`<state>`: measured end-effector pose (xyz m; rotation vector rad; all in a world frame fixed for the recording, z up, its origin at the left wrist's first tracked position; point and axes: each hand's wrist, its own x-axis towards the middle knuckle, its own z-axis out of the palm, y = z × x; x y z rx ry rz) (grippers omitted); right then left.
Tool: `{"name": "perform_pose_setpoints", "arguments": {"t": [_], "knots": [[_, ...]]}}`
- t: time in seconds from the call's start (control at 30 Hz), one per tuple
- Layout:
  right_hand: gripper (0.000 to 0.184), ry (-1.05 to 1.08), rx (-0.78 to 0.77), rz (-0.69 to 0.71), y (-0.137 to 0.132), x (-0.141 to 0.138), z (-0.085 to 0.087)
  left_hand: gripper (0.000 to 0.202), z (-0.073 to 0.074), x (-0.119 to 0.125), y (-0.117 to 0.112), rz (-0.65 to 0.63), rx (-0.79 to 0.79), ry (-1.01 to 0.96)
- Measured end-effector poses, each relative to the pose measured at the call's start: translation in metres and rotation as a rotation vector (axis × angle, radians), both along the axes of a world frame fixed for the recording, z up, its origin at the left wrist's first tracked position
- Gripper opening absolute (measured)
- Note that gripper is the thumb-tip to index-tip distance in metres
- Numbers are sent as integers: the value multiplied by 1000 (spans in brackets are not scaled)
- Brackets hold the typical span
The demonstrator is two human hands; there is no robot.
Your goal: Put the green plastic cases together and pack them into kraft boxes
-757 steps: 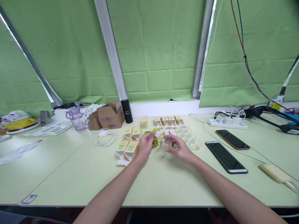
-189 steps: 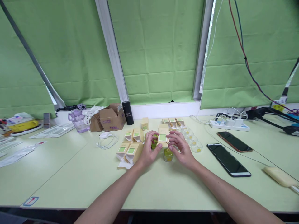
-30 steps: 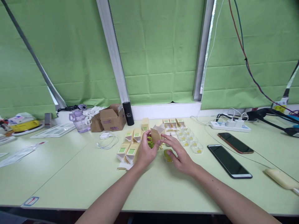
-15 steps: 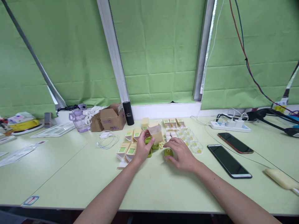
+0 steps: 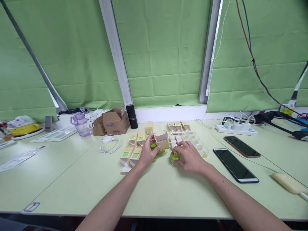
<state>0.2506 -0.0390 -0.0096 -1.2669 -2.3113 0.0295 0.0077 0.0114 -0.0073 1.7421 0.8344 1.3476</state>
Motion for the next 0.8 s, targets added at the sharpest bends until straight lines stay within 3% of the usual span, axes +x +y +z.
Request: {"name": "perform_pose_setpoints", "arguments": {"t": [0.2,0.4,0.57,0.8], "knots": [[25,270,127,-158,9,10,-3,50,-1,-1,-2,-25,6,28],[31,641,213,-271,20,17,-8,52,-12,1,-2,13,84,213],[36,761,217,-303,23,16,-9,52,-19,5,-6,18,103,345],[37,797,206,-294,21,14,-9,55,-12,3,-12,7,92,545]]}}
